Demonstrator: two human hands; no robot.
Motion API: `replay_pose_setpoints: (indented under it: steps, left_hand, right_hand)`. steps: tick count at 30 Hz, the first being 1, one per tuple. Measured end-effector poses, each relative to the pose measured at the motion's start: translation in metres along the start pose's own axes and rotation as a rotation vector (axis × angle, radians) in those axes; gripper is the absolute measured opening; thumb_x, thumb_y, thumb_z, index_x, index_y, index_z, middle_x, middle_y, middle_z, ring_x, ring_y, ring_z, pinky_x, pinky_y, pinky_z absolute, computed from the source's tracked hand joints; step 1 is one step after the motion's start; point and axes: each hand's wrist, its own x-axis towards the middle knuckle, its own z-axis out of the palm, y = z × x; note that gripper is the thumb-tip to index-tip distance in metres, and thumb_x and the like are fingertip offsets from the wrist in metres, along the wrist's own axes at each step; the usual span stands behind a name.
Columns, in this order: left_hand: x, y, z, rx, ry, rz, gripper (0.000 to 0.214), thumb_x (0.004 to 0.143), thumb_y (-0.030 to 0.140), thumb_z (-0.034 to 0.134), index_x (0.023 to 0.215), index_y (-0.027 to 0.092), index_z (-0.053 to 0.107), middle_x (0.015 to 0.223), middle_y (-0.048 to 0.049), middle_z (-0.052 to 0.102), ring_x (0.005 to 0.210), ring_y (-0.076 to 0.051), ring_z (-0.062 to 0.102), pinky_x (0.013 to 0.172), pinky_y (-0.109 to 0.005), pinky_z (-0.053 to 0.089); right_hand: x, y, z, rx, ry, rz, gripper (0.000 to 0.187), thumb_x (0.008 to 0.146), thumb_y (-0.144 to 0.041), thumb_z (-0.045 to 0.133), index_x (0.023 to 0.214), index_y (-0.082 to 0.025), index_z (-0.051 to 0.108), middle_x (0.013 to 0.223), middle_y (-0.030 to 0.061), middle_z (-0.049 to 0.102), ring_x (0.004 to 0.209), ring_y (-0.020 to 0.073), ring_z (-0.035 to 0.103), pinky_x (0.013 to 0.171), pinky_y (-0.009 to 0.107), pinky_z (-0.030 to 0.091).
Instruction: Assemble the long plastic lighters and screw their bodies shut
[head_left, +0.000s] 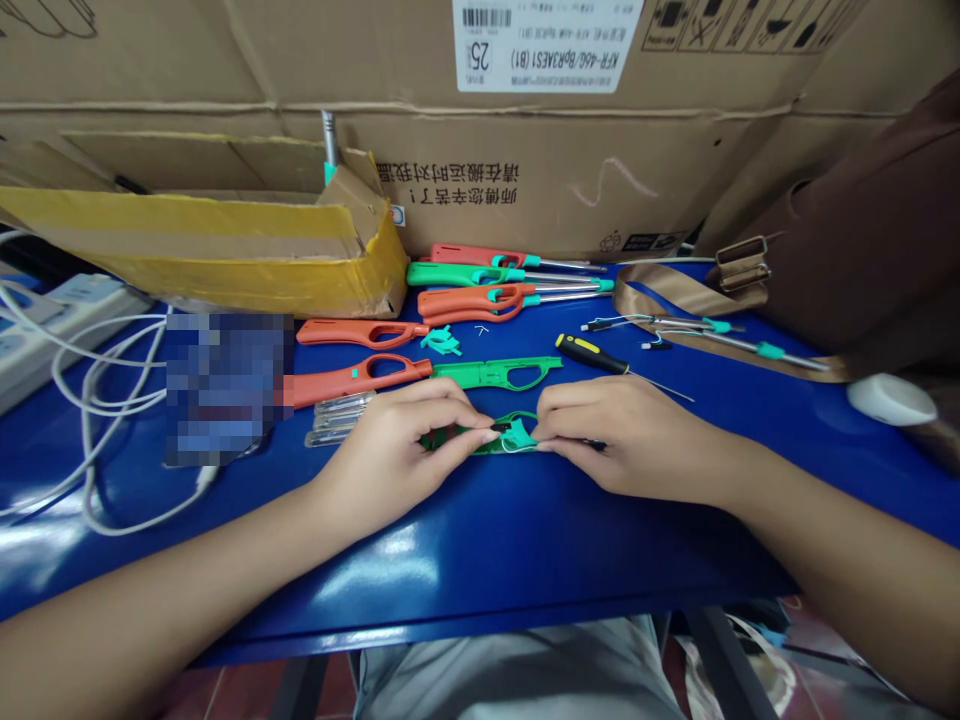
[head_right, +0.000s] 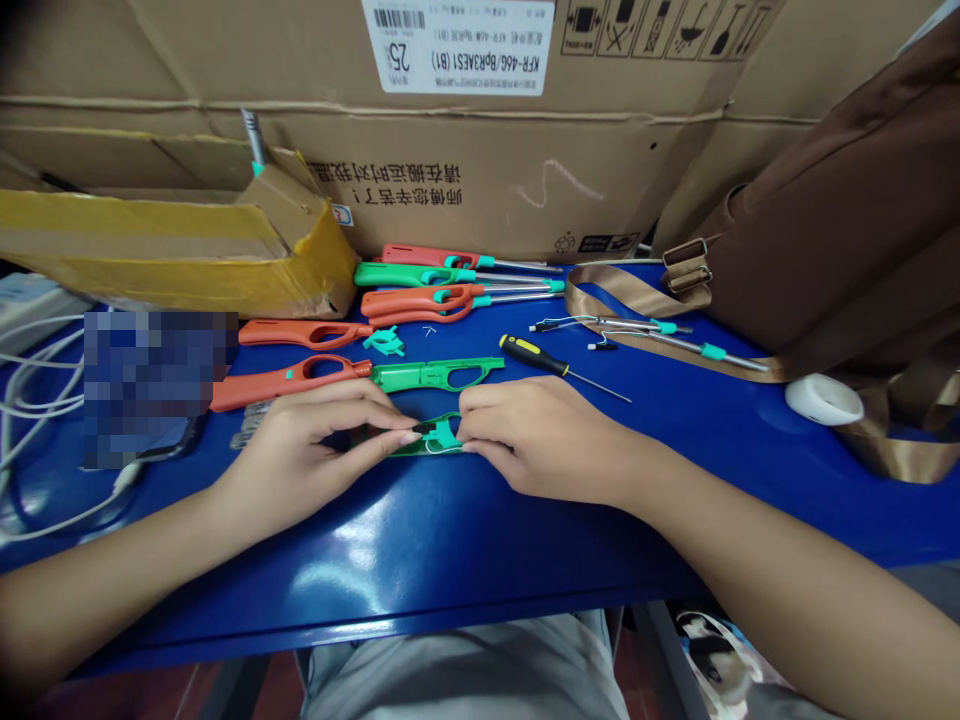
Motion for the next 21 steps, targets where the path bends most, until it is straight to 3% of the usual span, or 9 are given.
replay_pose_setpoints:
  steps: [11, 21]
  left_hand:
    - [-0.0012, -0.0027, 0.0007, -0.047, -0.043, -0.032, 0.008, 0.091, 0.013, 0.074, 0.094, 0.019, 0.079, 0.084, -0.0008, 0.072, 0.076, -0.012, 0.068, 0.069, -0.021, 0.054]
    - [-0.0014, -0.0035, 0.0, -0.06, -0.005, 0.012, 0.007, 0.089, 0.013, 0.076, 0.095, 0.016, 0.08, 0.084, -0.0007, 0.072, 0.074, -0.01, 0.067, 0.069, -0.019, 0.053]
  right_hand:
    - [0.0005, 0.0038, 0.0006, 0.006, 0.006, -0.013, 0.023, 0.101, -0.016, 0.052, 0.087, -0.019, 0.07, 0.086, 0.002, 0.067, 0.077, 0.0149, 0.062, 0.067, 0.028, 0.041]
    - [0.0001, 0.0038, 0.0028, 0.041, 0.028, 0.033, 0.02, 0.102, -0.018, 0.052, 0.089, -0.019, 0.068, 0.087, 0.0012, 0.064, 0.075, 0.0137, 0.059, 0.067, 0.027, 0.039]
